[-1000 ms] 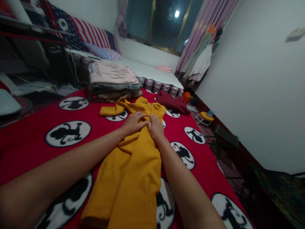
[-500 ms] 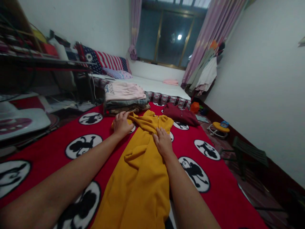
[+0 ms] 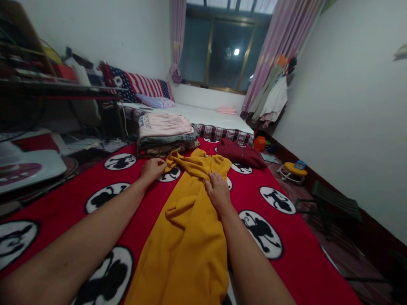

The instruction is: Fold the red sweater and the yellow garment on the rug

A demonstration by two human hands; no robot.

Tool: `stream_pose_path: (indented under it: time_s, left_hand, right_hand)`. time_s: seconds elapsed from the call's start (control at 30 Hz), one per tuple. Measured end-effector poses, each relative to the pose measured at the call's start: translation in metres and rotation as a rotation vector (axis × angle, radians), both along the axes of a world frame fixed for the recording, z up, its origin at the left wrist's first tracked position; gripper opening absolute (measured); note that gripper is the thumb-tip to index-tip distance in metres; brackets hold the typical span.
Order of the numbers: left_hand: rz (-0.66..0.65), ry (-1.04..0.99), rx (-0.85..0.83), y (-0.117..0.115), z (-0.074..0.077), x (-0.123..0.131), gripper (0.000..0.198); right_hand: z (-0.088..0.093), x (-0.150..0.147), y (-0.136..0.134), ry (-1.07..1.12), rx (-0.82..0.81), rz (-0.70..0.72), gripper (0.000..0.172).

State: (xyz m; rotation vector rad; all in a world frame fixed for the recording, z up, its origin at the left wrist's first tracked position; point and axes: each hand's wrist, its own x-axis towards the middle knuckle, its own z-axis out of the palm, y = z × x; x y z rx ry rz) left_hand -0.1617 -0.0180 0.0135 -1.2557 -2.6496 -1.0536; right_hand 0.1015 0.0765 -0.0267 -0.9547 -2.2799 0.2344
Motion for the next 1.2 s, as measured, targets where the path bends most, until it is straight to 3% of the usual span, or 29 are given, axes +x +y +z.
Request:
stream_pose_path:
  time_s: [0.17, 0.23, 0.3, 0.37, 0.43, 0.53, 0.63, 0.73, 0.9, 1.03, 1.2]
  left_hand:
    - [0.159, -0.034, 0.169, 0.001, 0.017, -0.015, 0.033]
    - [0.215, -0.027, 0.278, 0.000, 0.032, -0.019, 0.031]
    - [0.183, -0.004, 0.389, -0.005, 0.055, -0.014, 0.026]
    - [0.028, -0.003, 0.485, -0.015, 0.082, 0.002, 0.022]
    - [-0.255, -0.067, 0.524, -0.032, 0.110, 0.027, 0.022]
    - [-0.759, -0.289, 0.316, -0.062, 0.141, 0.063, 0.032]
    - [-1.071, -0.465, 0.002, -0.082, 0.151, 0.079, 0.039]
    - [-1.174, -0.537, -0.251, -0.079, 0.144, 0.078, 0.045]
    - [-1.058, -0.453, -0.421, -0.043, 0.106, 0.069, 0.040]
    - [-0.812, -0.278, -0.365, -0.017, 0.063, 0.072, 0.032]
    - [-0.568, 0.036, -0.112, 0.006, 0.015, 0.077, 0.051]
  right_hand:
    - [0.000, 0.000, 0.001, 0.020, -0.015, 0.019, 0.047]
    - [0.000, 0.000, 0.000, 0.042, -0.031, 0.023, 0.047]
    - [0.001, -0.001, 0.000, 0.090, -0.061, 0.025, 0.045]
    - [0.003, -0.001, 0.000, 0.174, -0.110, 0.030, 0.045]
    - [0.005, 0.000, 0.001, 0.293, -0.178, 0.033, 0.046]
    - [0.007, 0.004, 0.002, 0.492, -0.285, 0.018, 0.049]
    - [0.009, 0.009, 0.001, 0.649, -0.365, -0.022, 0.053]
    - [0.013, 0.010, -0.003, 0.707, -0.388, -0.047, 0.053]
    - [0.018, 0.008, -0.011, 0.664, -0.281, 0.004, 0.045]
    - [0.020, 0.005, -0.017, 0.626, -0.276, 0.058, 0.037]
    - [0.027, 0.000, -0.024, 0.504, -0.341, 0.097, 0.047]
